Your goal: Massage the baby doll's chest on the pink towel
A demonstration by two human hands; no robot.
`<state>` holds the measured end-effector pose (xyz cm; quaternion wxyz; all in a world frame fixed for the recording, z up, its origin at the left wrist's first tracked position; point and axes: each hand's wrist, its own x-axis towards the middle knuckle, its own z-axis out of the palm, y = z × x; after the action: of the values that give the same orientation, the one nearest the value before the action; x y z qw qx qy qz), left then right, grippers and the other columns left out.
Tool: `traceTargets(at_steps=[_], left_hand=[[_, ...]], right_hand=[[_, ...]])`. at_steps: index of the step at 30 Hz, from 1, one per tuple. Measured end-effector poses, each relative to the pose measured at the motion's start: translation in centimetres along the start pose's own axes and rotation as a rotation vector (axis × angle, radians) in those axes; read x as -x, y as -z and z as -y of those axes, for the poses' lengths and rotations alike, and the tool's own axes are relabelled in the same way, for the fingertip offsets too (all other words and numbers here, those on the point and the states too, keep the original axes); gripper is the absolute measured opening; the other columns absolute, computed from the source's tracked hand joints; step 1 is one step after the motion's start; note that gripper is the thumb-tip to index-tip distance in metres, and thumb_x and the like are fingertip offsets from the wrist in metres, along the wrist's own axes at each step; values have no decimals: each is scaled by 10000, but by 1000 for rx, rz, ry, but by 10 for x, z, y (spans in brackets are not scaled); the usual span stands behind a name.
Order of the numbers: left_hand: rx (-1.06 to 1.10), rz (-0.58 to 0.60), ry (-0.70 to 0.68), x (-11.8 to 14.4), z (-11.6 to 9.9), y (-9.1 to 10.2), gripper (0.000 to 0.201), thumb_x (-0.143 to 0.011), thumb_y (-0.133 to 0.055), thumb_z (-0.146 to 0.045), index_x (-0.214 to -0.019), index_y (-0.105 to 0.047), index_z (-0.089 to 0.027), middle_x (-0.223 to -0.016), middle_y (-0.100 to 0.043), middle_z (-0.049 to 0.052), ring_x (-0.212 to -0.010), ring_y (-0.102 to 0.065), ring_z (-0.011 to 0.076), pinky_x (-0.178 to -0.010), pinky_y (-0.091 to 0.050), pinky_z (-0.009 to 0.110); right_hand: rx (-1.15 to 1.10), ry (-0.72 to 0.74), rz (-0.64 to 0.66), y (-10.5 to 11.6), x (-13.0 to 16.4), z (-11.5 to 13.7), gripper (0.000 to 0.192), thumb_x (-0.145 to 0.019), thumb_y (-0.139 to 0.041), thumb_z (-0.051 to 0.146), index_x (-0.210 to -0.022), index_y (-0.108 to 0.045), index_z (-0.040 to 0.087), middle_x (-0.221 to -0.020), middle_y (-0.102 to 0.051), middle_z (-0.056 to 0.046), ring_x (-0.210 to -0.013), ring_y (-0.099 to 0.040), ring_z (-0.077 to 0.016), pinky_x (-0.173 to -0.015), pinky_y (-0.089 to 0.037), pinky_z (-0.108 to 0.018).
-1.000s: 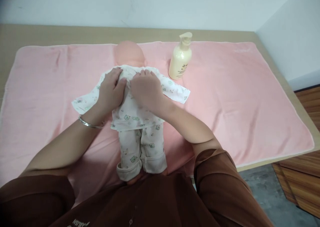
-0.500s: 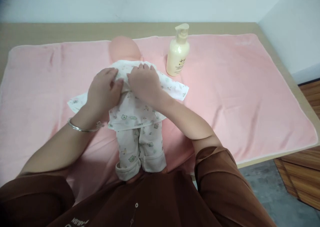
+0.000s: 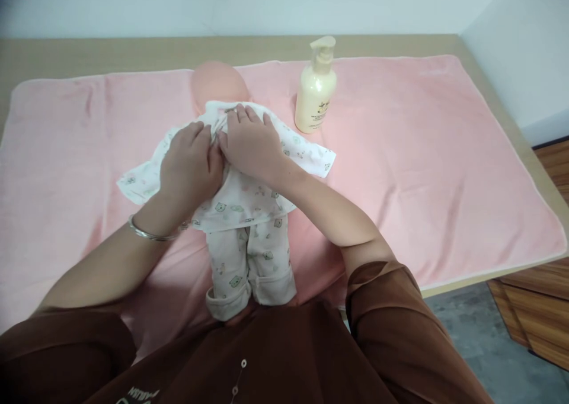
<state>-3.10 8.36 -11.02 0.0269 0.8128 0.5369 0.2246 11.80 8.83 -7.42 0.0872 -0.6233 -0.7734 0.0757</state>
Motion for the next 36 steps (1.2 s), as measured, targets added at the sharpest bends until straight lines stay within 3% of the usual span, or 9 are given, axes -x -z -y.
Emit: traceTargets(at_steps=[5, 7, 9, 12, 16, 21, 25, 29, 36], left_hand=[[116, 123, 103, -22, 25, -2, 495, -1004, -341, -464, -1270, -610, -145, -1342, -630, 184, -1352, -547, 384, -1179, -454, 566], [173, 122, 104, -21, 23, -1, 526, -1020, -319, -538, -1287, -601, -184, -1356, -627, 160, -1400, -515, 373, -1228, -406, 548], [154, 111, 97, -13, 13, 1, 595, -1035, -271, -526, -1358, -573, -127, -1400, -596, 200, -1438, -482, 388, -1253, -371, 548], [73, 100, 72, 1, -4, 6, 648, -1037, -231, -415, -1455, -494, 5, -1511, -511, 268, -1507, -411, 402, -1292, -320, 550], [137, 129, 85, -5, 3, 6, 621, -1000, -321, -438, -1441, -536, -55, -1556, -509, 215, -1508, -429, 371, -1299, -331, 544], [264, 138, 165, -25, 26, -4, 695, -1007, -284, -652, -1364, -562, -124, -1421, -610, 157, -1419, -506, 337, -1269, -360, 552], [224, 115, 120, -13, 13, -4, 676, -1045, -203, -571, -1399, -512, -84, -1487, -519, 225, -1480, -419, 379, -1294, -301, 557], [178, 66, 42, 0, 0, 2, 548, -1049, -273, -444, -1450, -500, -146, -1498, -541, 186, -1481, -431, 367, -1279, -322, 559], [265, 92, 138, -15, 14, -7, 606, -997, -321, -493, -1435, -517, -123, -1522, -525, 186, -1498, -423, 358, -1299, -300, 528]], right_hand=[[79, 95, 13, 9, 20, 15, 518, -1043, -299, 166, -1461, -507, -58, -1548, -534, -267, -1486, -487, -331, -1249, -388, -450], [62, 116, 22, 14, 21, 14, 468, -1022, -304, 145, -1330, -623, -4, -1408, -656, -241, -1351, -602, -311, -1156, -479, -424], [8, 94, 27, 16, 15, 7, 441, -1034, -297, 170, -1224, -674, 42, -1299, -712, -205, -1240, -655, -294, -1087, -521, -409], [-49, 9, 18, 10, -2, -6, 489, -1068, -275, 235, -1372, -587, 13, -1467, -617, -198, -1366, -574, -316, -1192, -436, -454], [28, -81, 8, -2, -9, -4, 578, -1082, -260, 291, -1570, -373, 2, -1662, -407, -189, -1536, -369, -388, -1283, -300, -539], [41, -58, 24, 0, 10, 16, 575, -1080, -285, 267, -1592, -350, 15, -1654, -399, -237, -1530, -366, -442, -1240, -338, -626], [-1, -30, 74, 7, 11, 15, 557, -1071, -303, 217, -1588, -374, 22, -1657, -391, -241, -1538, -366, -430, -1235, -378, -588], [-55, -60, 36, 4, -1, 3, 535, -1078, -316, 270, -1530, -456, 22, -1644, -436, -193, -1528, -385, -407, -1261, -353, -595], [35, -45, 28, 2, 11, 17, 576, -1080, -317, 268, -1571, -380, -26, -1633, -430, -247, -1536, -380, -423, -1253, -348, -612]])
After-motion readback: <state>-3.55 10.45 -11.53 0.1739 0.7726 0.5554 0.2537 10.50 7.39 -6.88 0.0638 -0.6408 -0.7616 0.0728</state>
